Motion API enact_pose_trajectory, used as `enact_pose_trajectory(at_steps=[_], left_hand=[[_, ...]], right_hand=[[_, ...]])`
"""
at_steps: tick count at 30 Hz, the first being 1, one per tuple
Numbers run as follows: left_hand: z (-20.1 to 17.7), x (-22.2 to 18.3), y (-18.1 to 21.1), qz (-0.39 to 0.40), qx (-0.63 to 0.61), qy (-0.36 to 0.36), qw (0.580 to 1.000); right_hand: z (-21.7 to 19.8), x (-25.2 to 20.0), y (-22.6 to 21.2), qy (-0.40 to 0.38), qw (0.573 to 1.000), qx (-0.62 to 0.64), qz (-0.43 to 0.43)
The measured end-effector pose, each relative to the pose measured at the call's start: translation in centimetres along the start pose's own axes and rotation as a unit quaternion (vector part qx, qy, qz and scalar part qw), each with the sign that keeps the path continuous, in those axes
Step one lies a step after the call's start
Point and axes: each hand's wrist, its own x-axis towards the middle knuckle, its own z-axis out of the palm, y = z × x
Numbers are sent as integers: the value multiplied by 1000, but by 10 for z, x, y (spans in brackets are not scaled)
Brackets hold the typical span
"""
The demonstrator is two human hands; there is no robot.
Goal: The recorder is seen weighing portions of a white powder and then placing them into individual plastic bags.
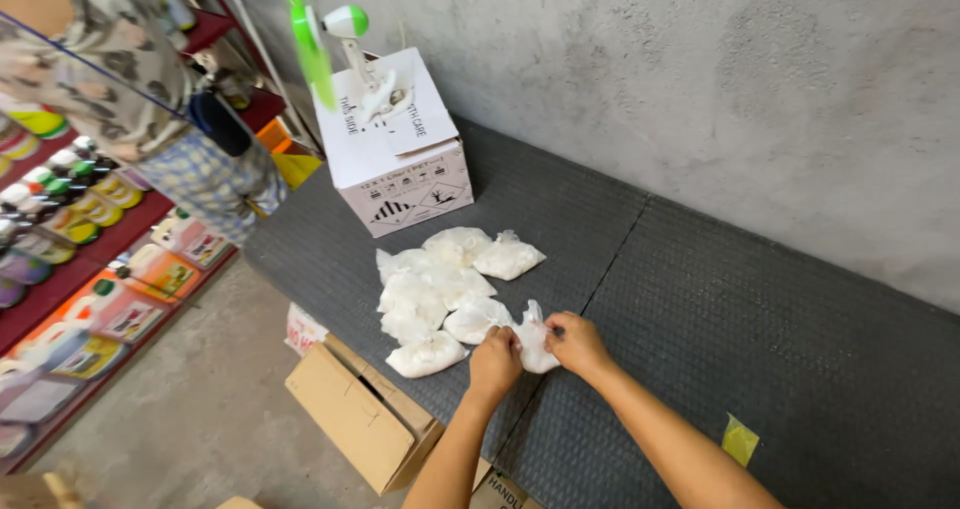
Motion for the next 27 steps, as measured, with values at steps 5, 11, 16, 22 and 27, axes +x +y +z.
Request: enact_pose_trajectory(at_steps=[5, 11, 16, 22, 27], left_hand=[[24, 56, -29, -10, 2, -20, 1000], [40, 97, -45, -54, -25, -16, 998], [18, 104, -28, -76, -62, 15, 995], [10, 90, 2, -42, -162, 116, 979], [10, 66, 24, -26, -197, 139, 970]], right_hand=[[16, 44, 8, 27, 997, -11, 74], [34, 89, 28, 93, 993, -53, 46], [44, 103, 21, 98, 993, 18, 67], [44, 86, -23, 148, 989, -16, 20], [39, 53, -29, 192, 981, 19, 2]])
